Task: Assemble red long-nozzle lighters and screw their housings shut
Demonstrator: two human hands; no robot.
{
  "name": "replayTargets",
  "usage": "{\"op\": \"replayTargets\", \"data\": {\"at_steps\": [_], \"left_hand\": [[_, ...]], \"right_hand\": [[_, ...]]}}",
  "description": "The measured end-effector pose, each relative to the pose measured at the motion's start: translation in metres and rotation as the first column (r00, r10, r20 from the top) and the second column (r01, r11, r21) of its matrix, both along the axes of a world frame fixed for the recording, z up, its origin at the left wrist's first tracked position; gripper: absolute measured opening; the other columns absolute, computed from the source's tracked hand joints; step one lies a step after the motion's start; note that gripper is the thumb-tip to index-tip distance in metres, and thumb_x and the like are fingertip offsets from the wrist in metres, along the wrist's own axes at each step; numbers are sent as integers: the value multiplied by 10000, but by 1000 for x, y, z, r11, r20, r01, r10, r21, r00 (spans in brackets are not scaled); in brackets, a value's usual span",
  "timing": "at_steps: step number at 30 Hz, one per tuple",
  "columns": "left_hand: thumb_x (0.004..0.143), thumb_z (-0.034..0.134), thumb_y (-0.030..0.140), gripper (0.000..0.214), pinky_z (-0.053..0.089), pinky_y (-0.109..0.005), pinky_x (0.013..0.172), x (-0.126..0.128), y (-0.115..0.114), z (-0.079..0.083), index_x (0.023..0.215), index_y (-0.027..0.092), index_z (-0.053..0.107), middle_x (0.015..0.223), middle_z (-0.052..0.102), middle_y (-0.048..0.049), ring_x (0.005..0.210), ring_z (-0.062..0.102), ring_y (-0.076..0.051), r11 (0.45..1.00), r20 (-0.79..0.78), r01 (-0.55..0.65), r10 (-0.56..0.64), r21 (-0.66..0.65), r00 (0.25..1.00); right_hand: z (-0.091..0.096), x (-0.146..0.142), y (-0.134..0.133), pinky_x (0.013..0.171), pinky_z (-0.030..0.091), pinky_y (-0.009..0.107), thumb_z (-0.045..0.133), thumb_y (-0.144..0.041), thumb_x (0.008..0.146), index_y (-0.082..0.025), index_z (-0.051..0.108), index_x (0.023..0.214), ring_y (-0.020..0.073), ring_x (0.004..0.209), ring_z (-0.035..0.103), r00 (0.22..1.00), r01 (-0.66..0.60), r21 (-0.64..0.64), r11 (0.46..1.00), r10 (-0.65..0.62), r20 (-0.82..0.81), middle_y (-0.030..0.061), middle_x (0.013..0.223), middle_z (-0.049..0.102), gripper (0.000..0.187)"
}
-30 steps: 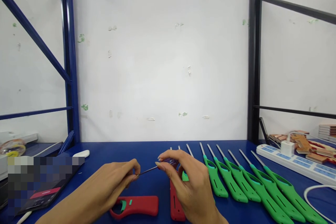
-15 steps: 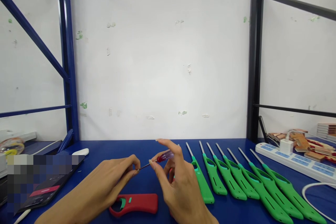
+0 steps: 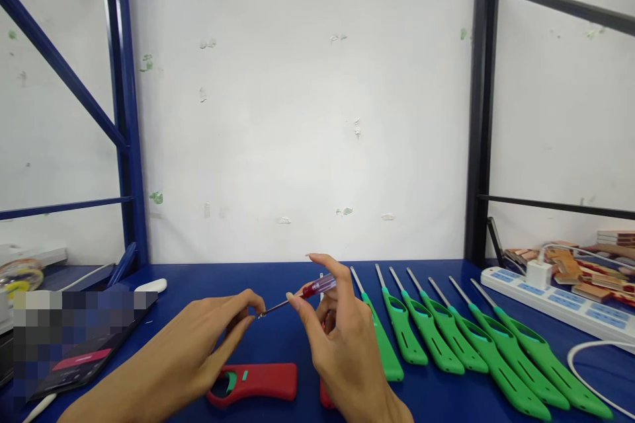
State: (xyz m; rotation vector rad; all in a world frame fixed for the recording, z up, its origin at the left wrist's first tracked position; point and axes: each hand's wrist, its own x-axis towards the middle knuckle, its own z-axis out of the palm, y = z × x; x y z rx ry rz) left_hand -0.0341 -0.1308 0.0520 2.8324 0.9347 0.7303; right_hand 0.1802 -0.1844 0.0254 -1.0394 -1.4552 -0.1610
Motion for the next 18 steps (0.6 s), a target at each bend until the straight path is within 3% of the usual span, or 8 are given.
{"op": "replayTargets", "data": {"at_steps": [6, 10, 15, 18], "left_hand": [[1071, 433, 352, 114, 353, -290, 699, 2, -1, 2, 1045, 323, 541, 813, 648, 80, 750, 596, -170, 1000, -14, -11, 11, -4, 1000], [1067, 447, 326, 153, 318, -286, 636, 4, 4, 1, 953, 296, 545, 801, 645, 76, 682, 570, -162, 1000, -35, 0, 1, 22, 999], [1043, 456, 326, 159, 330, -290, 654, 1, 15, 0, 929, 289, 560, 857, 692, 48, 729, 613, -181, 997, -88, -73, 75, 26, 993], [1014, 477, 346, 166, 361, -291, 690, -13, 30, 3, 928, 293, 609, 902, 720, 26, 816, 644, -201, 988, -98, -151, 152, 25, 983]], "right_hand": [[-1, -2, -1, 430, 463, 238, 653, -309, 949, -259, 486, 1338, 121, 405, 524, 1000, -28, 0, 1000, 28, -9, -98, 574, 629, 426], [-1, -3, -1, 477, 506, 247, 629, -289, 965, -266, 491, 1320, 124, 447, 591, 996, -87, -50, 995, 87, -1, -44, 744, 735, 381], [0, -1, -3, 469, 487, 265, 555, -285, 995, -238, 465, 1366, 143, 460, 591, 999, -49, -81, 995, 50, 16, -21, 718, 704, 385], [1, 0, -7, 457, 483, 247, 538, -293, 992, -254, 366, 1446, 143, 525, 613, 998, -66, -76, 995, 64, -28, 6, 843, 712, 487]]}}
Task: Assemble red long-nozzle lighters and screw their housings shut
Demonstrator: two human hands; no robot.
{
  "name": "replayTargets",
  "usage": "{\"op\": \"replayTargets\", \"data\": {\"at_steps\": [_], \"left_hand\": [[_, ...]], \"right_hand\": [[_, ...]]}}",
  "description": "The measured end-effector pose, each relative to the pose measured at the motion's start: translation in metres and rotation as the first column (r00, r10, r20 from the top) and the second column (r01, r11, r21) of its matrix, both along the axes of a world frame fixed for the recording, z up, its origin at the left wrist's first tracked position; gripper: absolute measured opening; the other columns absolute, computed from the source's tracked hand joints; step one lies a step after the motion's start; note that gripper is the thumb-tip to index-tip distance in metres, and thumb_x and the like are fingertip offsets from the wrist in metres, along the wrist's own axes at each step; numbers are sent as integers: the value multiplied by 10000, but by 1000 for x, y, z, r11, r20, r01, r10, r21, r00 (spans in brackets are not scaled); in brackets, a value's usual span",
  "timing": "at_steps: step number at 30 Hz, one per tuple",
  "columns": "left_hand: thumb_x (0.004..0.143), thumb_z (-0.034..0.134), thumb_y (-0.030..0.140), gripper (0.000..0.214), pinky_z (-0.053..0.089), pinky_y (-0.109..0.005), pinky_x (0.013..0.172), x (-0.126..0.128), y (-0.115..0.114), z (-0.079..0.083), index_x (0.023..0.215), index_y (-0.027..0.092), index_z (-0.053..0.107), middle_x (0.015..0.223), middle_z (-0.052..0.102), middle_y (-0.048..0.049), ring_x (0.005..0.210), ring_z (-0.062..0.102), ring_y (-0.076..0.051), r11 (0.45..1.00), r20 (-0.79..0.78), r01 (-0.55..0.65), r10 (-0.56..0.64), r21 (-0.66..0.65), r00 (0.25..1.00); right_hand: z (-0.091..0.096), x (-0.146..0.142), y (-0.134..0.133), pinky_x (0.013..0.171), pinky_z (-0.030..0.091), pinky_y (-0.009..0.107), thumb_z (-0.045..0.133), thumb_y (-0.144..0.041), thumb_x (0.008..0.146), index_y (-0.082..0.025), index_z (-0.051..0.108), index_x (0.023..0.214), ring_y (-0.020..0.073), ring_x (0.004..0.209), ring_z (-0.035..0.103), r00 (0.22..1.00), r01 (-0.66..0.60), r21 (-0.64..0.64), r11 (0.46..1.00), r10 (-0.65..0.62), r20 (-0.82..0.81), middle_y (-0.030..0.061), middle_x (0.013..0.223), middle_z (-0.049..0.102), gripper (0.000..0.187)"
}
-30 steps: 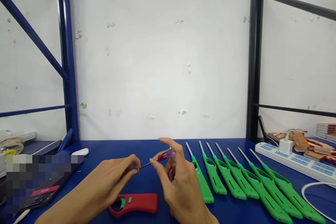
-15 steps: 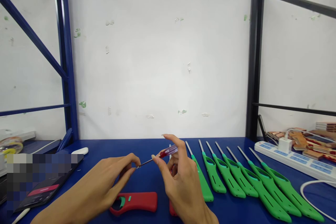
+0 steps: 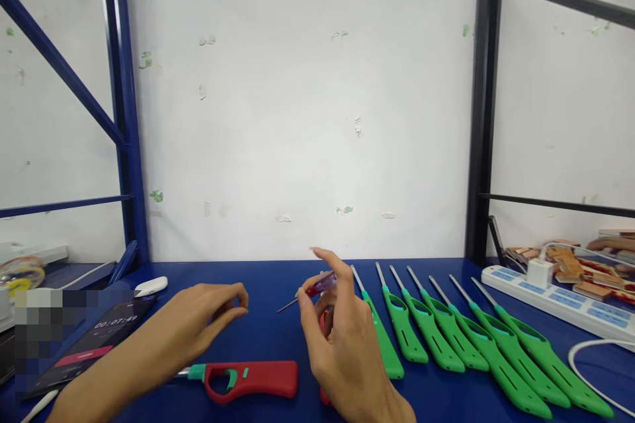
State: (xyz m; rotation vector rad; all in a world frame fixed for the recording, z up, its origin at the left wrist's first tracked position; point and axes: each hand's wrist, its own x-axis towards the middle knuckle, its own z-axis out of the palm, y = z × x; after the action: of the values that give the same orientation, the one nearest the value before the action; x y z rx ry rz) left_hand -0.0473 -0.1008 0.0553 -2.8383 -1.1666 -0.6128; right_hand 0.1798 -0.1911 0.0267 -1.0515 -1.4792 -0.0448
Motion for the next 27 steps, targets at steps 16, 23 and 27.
{"op": "replayTargets", "data": {"at_steps": [16, 23, 27], "left_hand": [[871, 526, 279, 196, 457, -284, 662, -111, 89, -18, 864, 215, 711, 737, 695, -11, 739, 667, -212, 903, -97, -366, 353, -224, 931], [982, 626, 350, 202, 531, -385, 824, -138, 106, -37, 1050, 161, 649, 1007, 675, -28, 879, 657, -187, 834, -163, -509, 484, -211, 860], [977, 642, 364, 210, 538, -413, 874, -147, 114, -46, 1048, 167, 656, 1074, 675, -43, 964, 661, -207, 801, -214, -572, 536, -176, 817]], "right_hand": [[2, -3, -11, 701, 553, 326, 352, -375, 1066, -299, 341, 1520, 215, 770, 685, 994, -50, -253, 966, 74, 86, 24, 852, 646, 461], [-7, -3, -1, 815, 559, 368, 440, -257, 1021, -347, 507, 1421, 257, 946, 714, 927, 10, -331, 944, 115, 356, 38, 1035, 743, 416], [-15, -6, 5, 922, 531, 401, 511, -204, 979, -347, 637, 1250, 270, 1015, 706, 874, 12, -394, 919, 181, 450, 15, 1152, 734, 331]]}}
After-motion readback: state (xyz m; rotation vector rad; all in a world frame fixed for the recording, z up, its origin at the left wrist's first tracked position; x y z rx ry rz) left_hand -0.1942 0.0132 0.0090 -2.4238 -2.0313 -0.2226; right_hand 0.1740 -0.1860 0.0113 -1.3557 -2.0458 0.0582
